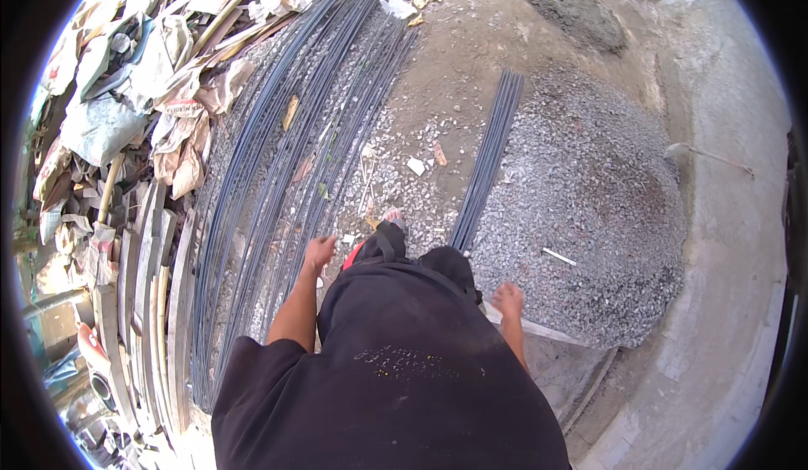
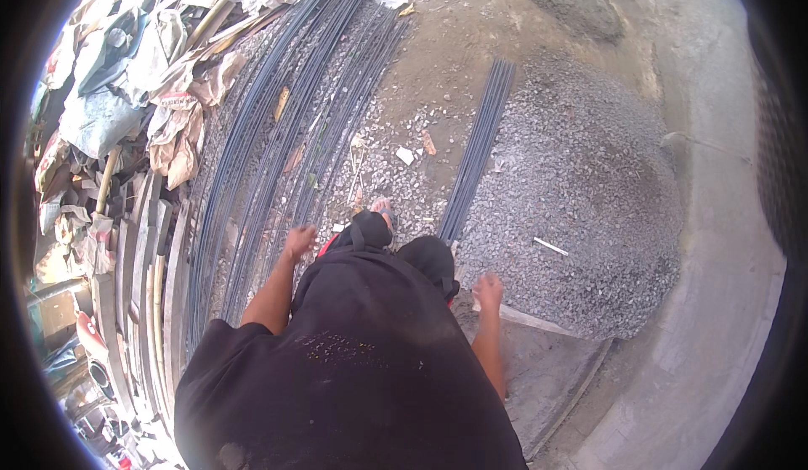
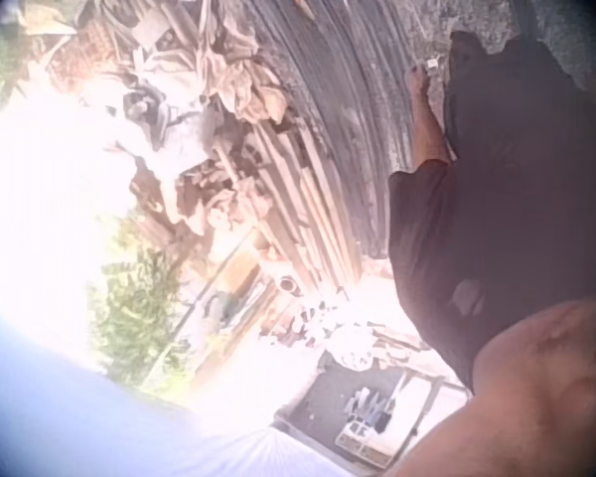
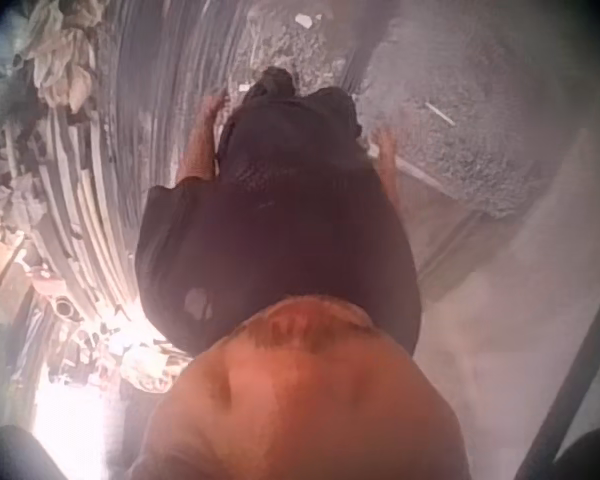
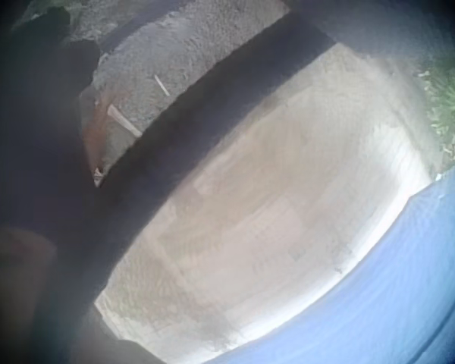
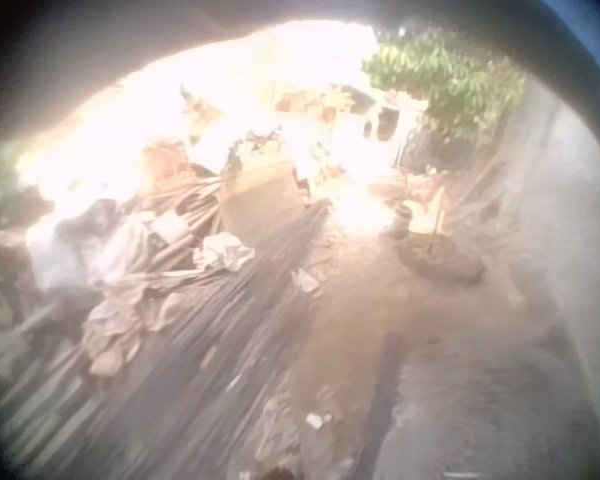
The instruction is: The person gathers and aligns several long metal rods on the ground. They then use a hammer to strike the rods, breaking them into shorter pieces. The person also briefly handles an angle grinder before returning to the rods.
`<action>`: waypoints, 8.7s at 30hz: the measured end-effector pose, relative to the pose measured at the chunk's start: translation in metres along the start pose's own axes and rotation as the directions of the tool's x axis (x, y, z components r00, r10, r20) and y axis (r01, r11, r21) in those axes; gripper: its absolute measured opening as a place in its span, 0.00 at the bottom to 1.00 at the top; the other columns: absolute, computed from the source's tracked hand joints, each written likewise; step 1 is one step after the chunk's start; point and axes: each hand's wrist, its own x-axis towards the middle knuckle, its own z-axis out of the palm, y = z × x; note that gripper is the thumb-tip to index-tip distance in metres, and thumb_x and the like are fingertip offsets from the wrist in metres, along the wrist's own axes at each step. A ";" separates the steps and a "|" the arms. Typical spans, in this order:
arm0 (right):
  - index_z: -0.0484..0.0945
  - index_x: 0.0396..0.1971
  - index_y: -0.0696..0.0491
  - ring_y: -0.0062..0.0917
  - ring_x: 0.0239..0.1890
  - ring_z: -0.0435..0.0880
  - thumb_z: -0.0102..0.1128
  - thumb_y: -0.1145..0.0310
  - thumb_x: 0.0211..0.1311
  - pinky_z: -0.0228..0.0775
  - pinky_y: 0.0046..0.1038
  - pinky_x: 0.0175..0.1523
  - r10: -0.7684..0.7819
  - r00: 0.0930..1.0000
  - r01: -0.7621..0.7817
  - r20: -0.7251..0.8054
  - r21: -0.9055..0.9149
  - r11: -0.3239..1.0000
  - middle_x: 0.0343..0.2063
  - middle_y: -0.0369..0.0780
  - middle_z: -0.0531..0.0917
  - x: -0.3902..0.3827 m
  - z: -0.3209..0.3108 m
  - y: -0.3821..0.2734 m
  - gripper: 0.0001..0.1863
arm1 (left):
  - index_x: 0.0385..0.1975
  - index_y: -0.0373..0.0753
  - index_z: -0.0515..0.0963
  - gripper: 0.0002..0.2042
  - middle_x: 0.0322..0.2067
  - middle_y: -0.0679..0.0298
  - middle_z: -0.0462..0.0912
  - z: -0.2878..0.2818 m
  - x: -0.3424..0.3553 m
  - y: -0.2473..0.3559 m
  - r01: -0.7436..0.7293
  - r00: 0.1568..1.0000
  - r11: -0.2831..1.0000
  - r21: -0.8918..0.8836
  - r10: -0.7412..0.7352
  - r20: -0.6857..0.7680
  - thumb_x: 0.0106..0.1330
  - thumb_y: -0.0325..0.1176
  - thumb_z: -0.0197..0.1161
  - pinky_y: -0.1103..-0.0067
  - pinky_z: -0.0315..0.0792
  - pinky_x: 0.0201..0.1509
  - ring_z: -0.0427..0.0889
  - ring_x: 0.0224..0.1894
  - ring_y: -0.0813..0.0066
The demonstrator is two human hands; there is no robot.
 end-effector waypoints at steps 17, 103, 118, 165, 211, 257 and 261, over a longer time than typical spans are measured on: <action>0.76 0.59 0.54 0.32 0.37 0.87 0.57 0.63 0.73 0.81 0.39 0.38 0.156 0.969 -0.124 0.192 -0.168 0.978 0.42 0.40 0.85 0.323 0.022 -0.335 0.19 | 0.46 0.36 0.87 0.24 0.42 0.46 0.89 0.223 0.229 0.388 -0.125 0.984 0.912 0.390 0.165 -0.070 0.63 0.52 0.64 0.67 0.79 0.55 0.89 0.46 0.54; 0.80 0.48 0.66 0.35 0.43 0.85 0.69 0.63 0.67 0.80 0.36 0.45 -0.713 0.343 0.746 0.612 0.284 0.603 0.44 0.49 0.86 1.121 1.230 -1.182 0.21 | 0.46 0.42 0.85 0.16 0.38 0.54 0.87 0.299 1.074 0.640 0.178 0.888 0.912 0.370 0.013 -0.460 0.59 0.40 0.72 0.61 0.79 0.50 0.86 0.48 0.52; 0.71 0.64 0.61 0.43 0.57 0.79 0.67 0.60 0.64 0.70 0.41 0.63 -0.831 -0.158 0.953 0.533 -0.137 -0.269 0.57 0.53 0.78 1.257 1.103 -1.218 0.33 | 0.49 0.38 0.85 0.18 0.45 0.50 0.89 0.213 1.094 0.649 0.221 0.748 0.957 0.187 -0.043 -0.662 0.66 0.44 0.68 0.64 0.78 0.53 0.88 0.48 0.53; 0.81 0.44 0.52 0.37 0.49 0.82 0.66 0.61 0.63 0.72 0.40 0.54 0.319 -0.589 0.480 0.743 0.639 -0.601 0.39 0.42 0.84 1.010 1.108 -0.919 0.14 | 0.44 0.37 0.77 0.14 0.44 0.56 0.79 0.314 1.133 0.652 0.257 0.720 0.811 0.526 0.203 -0.664 0.65 0.38 0.68 0.63 0.74 0.57 0.79 0.54 0.55; 0.87 0.41 0.54 0.46 0.47 0.86 0.59 0.57 0.66 0.78 0.45 0.53 0.795 -0.267 0.507 0.545 0.781 -0.365 0.39 0.51 0.88 0.862 1.109 -0.909 0.17 | 0.55 0.38 0.78 0.24 0.49 0.57 0.81 0.286 1.041 0.592 0.344 0.403 0.801 0.489 0.345 -0.848 0.73 0.54 0.59 0.63 0.71 0.61 0.77 0.55 0.56; 0.81 0.38 0.57 0.19 0.24 0.84 0.50 0.51 0.79 0.72 0.28 0.30 0.862 -0.285 0.804 0.418 0.595 -0.023 0.17 0.36 0.79 0.813 1.125 -0.928 0.23 | 0.49 0.38 0.78 0.20 0.47 0.55 0.82 0.259 0.987 0.623 0.501 0.082 0.751 0.430 0.454 -0.887 0.68 0.46 0.67 0.65 0.69 0.59 0.79 0.53 0.57; 0.79 0.33 0.62 0.42 0.31 0.87 0.49 0.53 0.78 0.77 0.44 0.40 0.778 -0.418 0.670 0.469 0.738 -0.085 0.23 0.50 0.83 0.832 1.113 -0.898 0.24 | 0.48 0.37 0.75 0.22 0.45 0.54 0.79 0.260 0.987 0.612 0.279 0.402 0.876 0.394 0.266 -0.876 0.74 0.53 0.56 0.63 0.66 0.61 0.76 0.51 0.53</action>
